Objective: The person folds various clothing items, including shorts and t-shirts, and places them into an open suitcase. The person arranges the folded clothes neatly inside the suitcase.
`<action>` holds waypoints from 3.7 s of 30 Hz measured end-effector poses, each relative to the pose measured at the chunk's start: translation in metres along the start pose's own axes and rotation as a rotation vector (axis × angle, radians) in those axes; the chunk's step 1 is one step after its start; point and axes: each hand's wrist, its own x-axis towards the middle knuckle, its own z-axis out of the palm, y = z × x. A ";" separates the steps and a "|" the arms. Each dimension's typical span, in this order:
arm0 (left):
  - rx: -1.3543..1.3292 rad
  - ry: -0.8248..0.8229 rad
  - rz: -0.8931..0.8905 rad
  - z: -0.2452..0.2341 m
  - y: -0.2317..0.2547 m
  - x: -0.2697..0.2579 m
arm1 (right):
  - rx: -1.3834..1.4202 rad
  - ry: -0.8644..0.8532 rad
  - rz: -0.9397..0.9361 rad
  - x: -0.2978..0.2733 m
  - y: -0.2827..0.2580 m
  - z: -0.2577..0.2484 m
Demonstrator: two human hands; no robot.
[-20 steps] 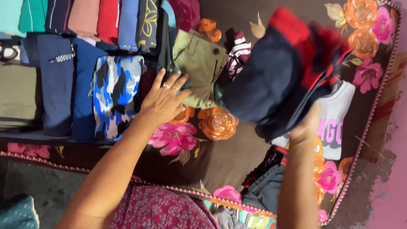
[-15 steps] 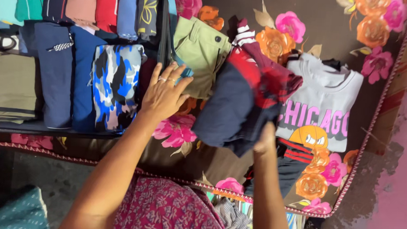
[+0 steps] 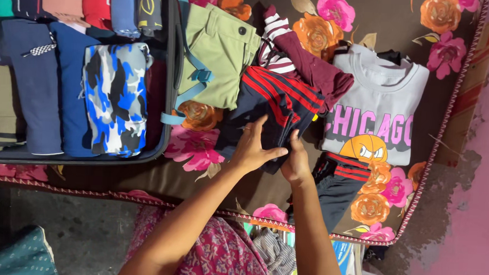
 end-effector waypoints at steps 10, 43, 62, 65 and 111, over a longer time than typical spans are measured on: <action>-0.050 -0.010 -0.157 -0.018 0.017 0.003 | -0.156 -0.067 -0.220 -0.004 0.006 0.017; -0.098 -0.134 -0.320 -0.109 -0.068 -0.156 | -0.863 -0.017 -0.335 -0.098 0.148 0.091; 1.096 -0.779 1.050 -0.120 -0.051 0.012 | -1.610 0.675 -0.464 -0.078 0.163 0.101; 1.043 -0.923 0.924 -0.119 -0.057 0.019 | -1.693 0.732 -0.566 -0.089 0.175 0.121; 0.942 -0.766 1.041 -0.100 -0.027 0.054 | -1.134 0.582 -0.262 -0.066 0.121 0.041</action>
